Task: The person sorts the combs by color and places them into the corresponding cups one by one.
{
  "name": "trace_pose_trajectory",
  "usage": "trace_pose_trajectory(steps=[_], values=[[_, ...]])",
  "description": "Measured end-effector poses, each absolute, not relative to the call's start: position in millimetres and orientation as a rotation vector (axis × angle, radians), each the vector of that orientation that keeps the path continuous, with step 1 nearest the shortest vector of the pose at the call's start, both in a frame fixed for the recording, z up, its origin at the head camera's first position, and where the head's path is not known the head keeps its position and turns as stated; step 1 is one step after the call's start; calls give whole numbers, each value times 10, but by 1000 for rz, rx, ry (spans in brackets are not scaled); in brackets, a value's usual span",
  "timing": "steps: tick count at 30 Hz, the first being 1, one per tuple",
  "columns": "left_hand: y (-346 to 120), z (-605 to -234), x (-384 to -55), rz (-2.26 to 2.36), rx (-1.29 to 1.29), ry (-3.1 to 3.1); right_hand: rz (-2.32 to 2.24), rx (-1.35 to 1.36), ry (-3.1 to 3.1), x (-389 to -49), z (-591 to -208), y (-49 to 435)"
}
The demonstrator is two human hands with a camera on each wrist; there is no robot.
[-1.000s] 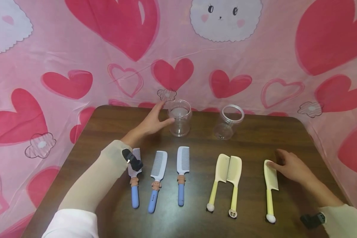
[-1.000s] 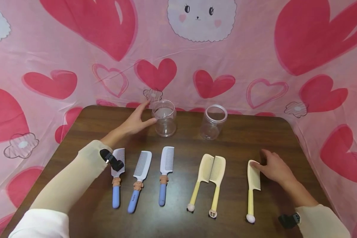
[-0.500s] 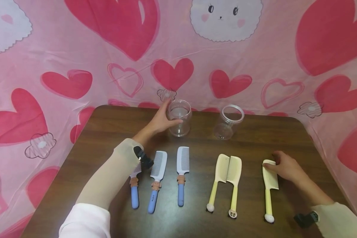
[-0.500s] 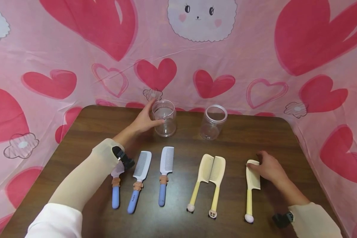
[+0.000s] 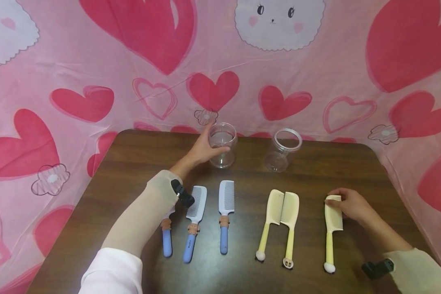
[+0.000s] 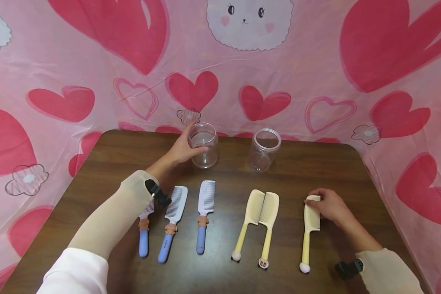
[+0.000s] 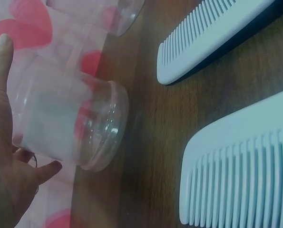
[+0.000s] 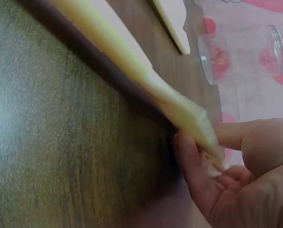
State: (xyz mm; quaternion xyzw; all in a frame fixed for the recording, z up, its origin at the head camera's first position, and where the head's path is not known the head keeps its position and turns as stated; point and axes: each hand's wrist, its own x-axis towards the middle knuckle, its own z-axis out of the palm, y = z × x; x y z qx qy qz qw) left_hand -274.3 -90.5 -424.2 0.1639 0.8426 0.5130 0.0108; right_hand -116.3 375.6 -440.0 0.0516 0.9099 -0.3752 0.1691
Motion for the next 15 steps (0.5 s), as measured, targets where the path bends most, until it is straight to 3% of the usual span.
trace_pose_trajectory(steps=[15], values=[[-903,-4259,-2732,1587,499,2591,-1570,90,2095,-1183,-4201,4015]])
